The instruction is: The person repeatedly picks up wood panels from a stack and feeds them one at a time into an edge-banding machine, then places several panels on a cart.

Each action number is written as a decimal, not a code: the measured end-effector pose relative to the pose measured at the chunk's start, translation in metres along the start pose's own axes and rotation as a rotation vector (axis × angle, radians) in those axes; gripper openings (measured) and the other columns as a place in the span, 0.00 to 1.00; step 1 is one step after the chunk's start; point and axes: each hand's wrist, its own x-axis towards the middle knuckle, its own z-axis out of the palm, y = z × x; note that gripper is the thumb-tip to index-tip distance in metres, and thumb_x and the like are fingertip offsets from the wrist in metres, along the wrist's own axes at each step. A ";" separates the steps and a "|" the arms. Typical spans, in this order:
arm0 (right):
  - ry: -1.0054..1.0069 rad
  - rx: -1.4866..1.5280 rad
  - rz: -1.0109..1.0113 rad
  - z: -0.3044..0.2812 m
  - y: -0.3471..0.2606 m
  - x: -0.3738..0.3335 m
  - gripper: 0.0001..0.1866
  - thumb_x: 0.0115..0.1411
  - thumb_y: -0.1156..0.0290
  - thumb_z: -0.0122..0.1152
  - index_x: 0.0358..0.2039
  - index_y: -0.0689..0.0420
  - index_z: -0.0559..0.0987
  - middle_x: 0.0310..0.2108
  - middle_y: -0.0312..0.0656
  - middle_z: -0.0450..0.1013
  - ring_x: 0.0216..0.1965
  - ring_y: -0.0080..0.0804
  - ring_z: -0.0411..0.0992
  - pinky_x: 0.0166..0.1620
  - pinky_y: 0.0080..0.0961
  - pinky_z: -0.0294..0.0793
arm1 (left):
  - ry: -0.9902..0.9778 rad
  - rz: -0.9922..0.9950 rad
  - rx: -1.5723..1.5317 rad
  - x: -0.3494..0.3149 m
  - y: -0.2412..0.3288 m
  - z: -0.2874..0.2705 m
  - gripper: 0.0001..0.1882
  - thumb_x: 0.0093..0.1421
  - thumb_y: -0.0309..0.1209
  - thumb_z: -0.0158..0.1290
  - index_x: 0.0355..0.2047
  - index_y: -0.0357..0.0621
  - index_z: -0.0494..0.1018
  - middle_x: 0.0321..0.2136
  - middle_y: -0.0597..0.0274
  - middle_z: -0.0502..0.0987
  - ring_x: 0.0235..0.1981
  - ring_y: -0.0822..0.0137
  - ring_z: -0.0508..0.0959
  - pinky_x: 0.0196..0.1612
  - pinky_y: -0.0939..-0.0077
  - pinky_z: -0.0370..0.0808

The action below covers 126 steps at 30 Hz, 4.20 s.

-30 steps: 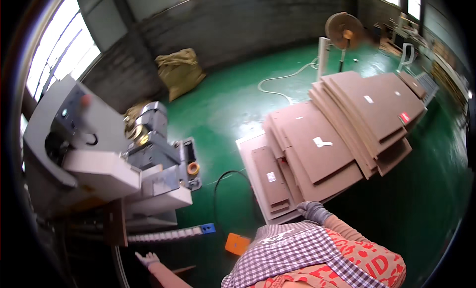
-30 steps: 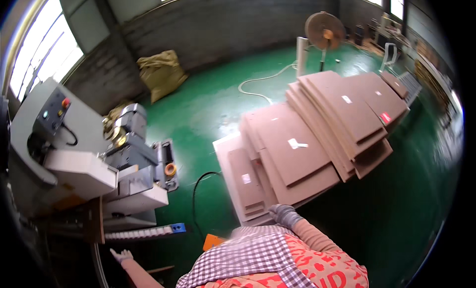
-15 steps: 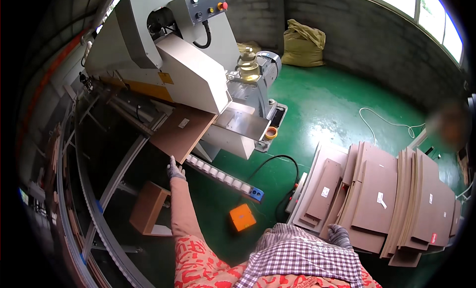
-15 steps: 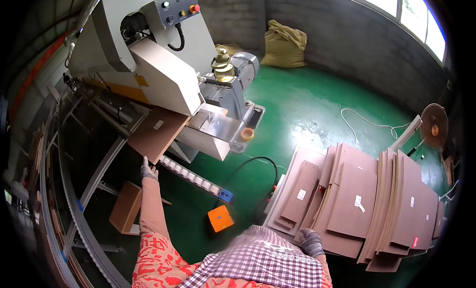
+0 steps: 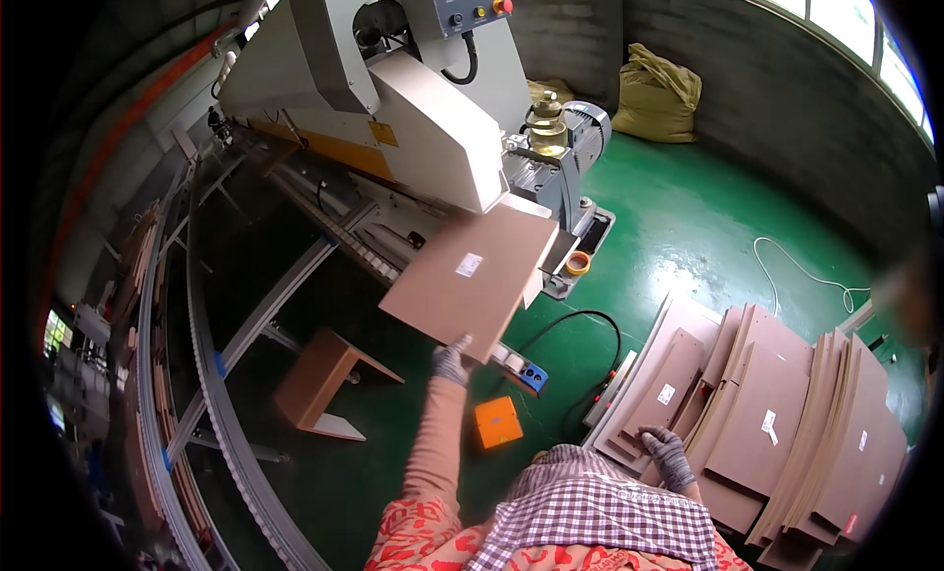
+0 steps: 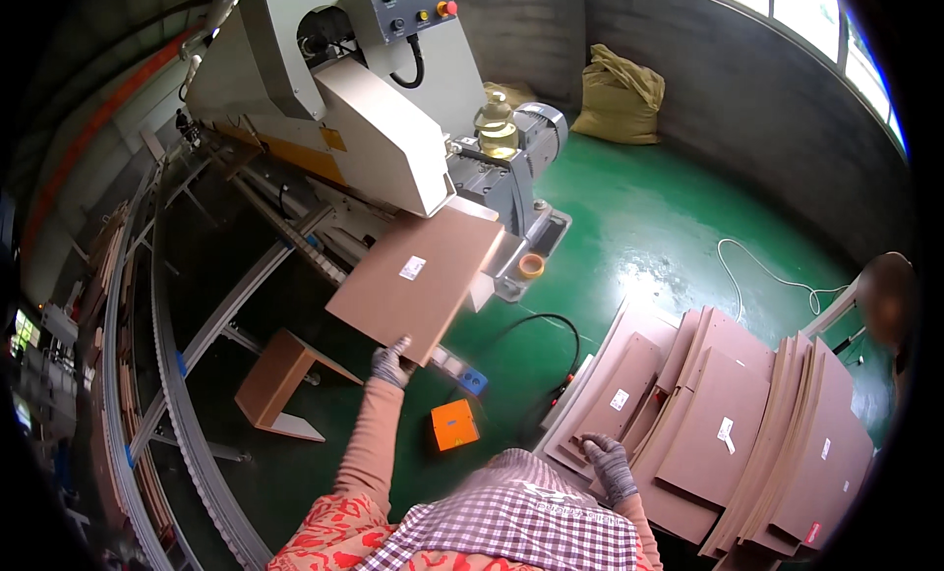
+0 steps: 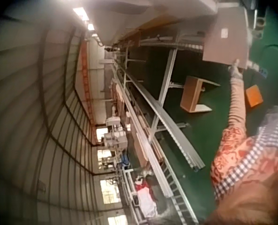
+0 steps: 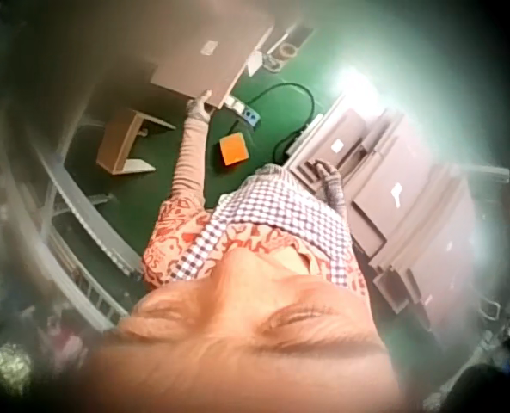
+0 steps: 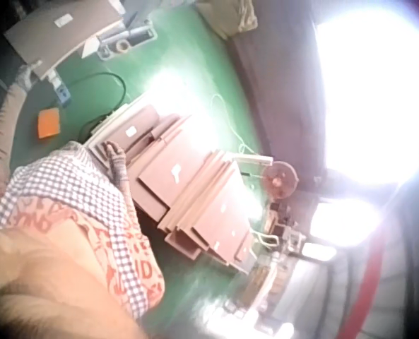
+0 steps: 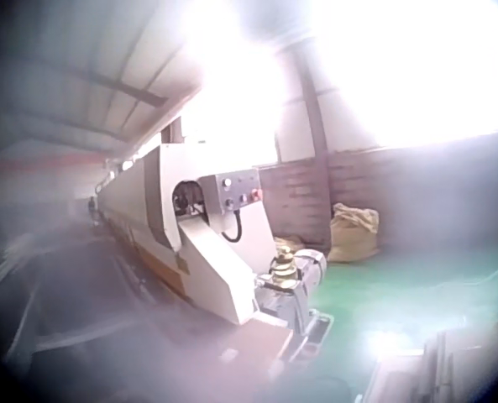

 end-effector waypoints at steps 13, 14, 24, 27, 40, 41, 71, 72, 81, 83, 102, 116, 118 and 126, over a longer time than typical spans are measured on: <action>-0.353 0.866 0.127 0.056 -0.028 0.039 0.27 0.51 0.70 0.70 0.51 0.61 0.71 0.42 0.44 0.75 0.43 0.39 0.74 0.47 0.40 0.77 | -0.605 0.073 0.813 -0.209 -0.189 -0.020 0.23 0.61 0.25 0.53 0.56 0.38 0.65 0.50 0.54 0.72 0.48 0.57 0.74 0.51 0.59 0.74; -0.322 0.890 0.125 0.032 -0.023 0.027 0.27 0.51 0.70 0.69 0.50 0.61 0.72 0.42 0.44 0.75 0.43 0.39 0.75 0.47 0.40 0.78 | -0.507 -0.116 0.458 -0.212 -0.189 -0.013 0.24 0.62 0.32 0.52 0.58 0.40 0.64 0.53 0.54 0.70 0.50 0.56 0.73 0.52 0.56 0.72; 0.099 0.982 -0.044 -0.173 0.029 -0.115 0.21 0.52 0.71 0.66 0.47 0.61 0.75 0.39 0.42 0.77 0.39 0.34 0.77 0.45 0.33 0.79 | -0.798 -0.430 0.356 -0.241 -0.235 0.123 0.25 0.57 0.35 0.58 0.54 0.45 0.69 0.47 0.59 0.75 0.47 0.59 0.76 0.49 0.56 0.77; 0.227 0.978 -0.003 -0.226 0.047 -0.146 0.24 0.50 0.72 0.66 0.49 0.63 0.74 0.42 0.46 0.76 0.41 0.39 0.77 0.47 0.38 0.78 | -0.839 -0.628 0.430 -0.252 -0.289 0.148 0.24 0.55 0.30 0.59 0.53 0.44 0.69 0.45 0.58 0.76 0.45 0.59 0.77 0.48 0.53 0.78; 0.669 -0.858 0.605 -0.400 0.059 -0.109 0.33 0.54 0.45 0.61 0.50 0.59 0.75 0.50 0.51 0.73 0.53 0.46 0.71 0.53 0.39 0.72 | -1.213 -0.039 1.611 -0.228 -0.467 0.175 0.36 0.58 0.39 0.59 0.60 0.33 0.60 0.49 0.46 0.74 0.50 0.56 0.74 0.55 0.71 0.69; 0.697 -0.867 0.604 -0.398 0.059 -0.107 0.32 0.54 0.45 0.61 0.49 0.59 0.75 0.51 0.51 0.73 0.54 0.46 0.70 0.53 0.39 0.72 | -1.205 -0.021 1.639 -0.226 -0.476 0.174 0.36 0.58 0.38 0.59 0.61 0.33 0.59 0.51 0.46 0.73 0.52 0.56 0.73 0.55 0.71 0.68; 0.965 -0.534 0.699 -0.433 0.025 -0.023 0.49 0.42 0.44 0.72 0.57 0.65 0.66 0.56 0.55 0.67 0.57 0.43 0.68 0.58 0.35 0.69 | -0.809 -0.625 1.260 -0.271 -0.446 0.234 0.37 0.59 0.36 0.57 0.65 0.48 0.53 0.63 0.58 0.58 0.63 0.57 0.58 0.59 0.57 0.61; 0.940 -0.531 0.701 -0.430 0.024 -0.025 0.45 0.44 0.44 0.70 0.55 0.64 0.70 0.56 0.55 0.67 0.57 0.44 0.68 0.57 0.36 0.70 | -0.807 -0.609 1.271 -0.264 -0.447 0.230 0.36 0.59 0.36 0.57 0.64 0.48 0.55 0.62 0.57 0.60 0.62 0.58 0.60 0.58 0.59 0.62; 0.844 -0.538 0.374 -0.417 0.073 -0.019 0.44 0.45 0.46 0.70 0.53 0.67 0.70 0.50 0.63 0.70 0.53 0.55 0.69 0.55 0.40 0.69 | -0.991 -0.284 1.379 -0.216 -0.476 0.169 0.39 0.55 0.42 0.61 0.61 0.37 0.59 0.56 0.46 0.68 0.59 0.54 0.67 0.61 0.67 0.62; 0.991 -0.724 0.460 -0.452 0.106 -0.026 0.40 0.47 0.48 0.70 0.51 0.66 0.72 0.49 0.61 0.72 0.52 0.55 0.70 0.54 0.41 0.70 | -1.132 -0.337 1.428 -0.249 -0.455 0.219 0.44 0.54 0.43 0.61 0.64 0.34 0.54 0.61 0.45 0.63 0.63 0.55 0.62 0.64 0.65 0.58; 0.809 -0.596 -0.216 -0.145 0.053 -0.040 0.19 0.56 0.78 0.56 0.49 0.66 0.72 0.49 0.51 0.71 0.53 0.42 0.68 0.60 0.34 0.63 | 0.347 0.470 -0.040 -0.017 0.031 -0.014 0.11 0.58 0.31 0.60 0.41 0.58 0.75 0.32 0.71 0.80 0.27 0.73 0.79 0.30 0.75 0.78; 0.655 -0.457 -0.238 -0.057 0.090 -0.015 0.05 0.54 0.80 0.58 0.33 0.63 0.79 0.28 0.41 0.77 0.31 0.28 0.74 0.40 0.26 0.75 | 0.629 0.439 0.366 0.251 0.152 -0.084 0.43 0.46 0.43 0.69 0.58 0.42 0.62 0.54 0.48 0.68 0.51 0.59 0.72 0.52 0.65 0.71; 0.644 -0.456 -0.208 -0.057 0.103 -0.013 0.06 0.54 0.80 0.58 0.33 0.63 0.79 0.27 0.40 0.77 0.30 0.28 0.74 0.39 0.26 0.75 | 0.726 0.455 0.444 0.246 0.166 -0.085 0.42 0.43 0.41 0.71 0.55 0.36 0.66 0.53 0.46 0.72 0.51 0.57 0.74 0.52 0.65 0.74; 0.511 -0.363 -0.310 -0.030 0.082 -0.005 0.07 0.56 0.77 0.59 0.35 0.62 0.79 0.27 0.39 0.77 0.28 0.24 0.72 0.35 0.24 0.74 | 0.381 0.322 0.407 0.192 0.123 -0.076 0.33 0.42 0.33 0.72 0.47 0.34 0.72 0.43 0.53 0.78 0.41 0.60 0.78 0.43 0.66 0.77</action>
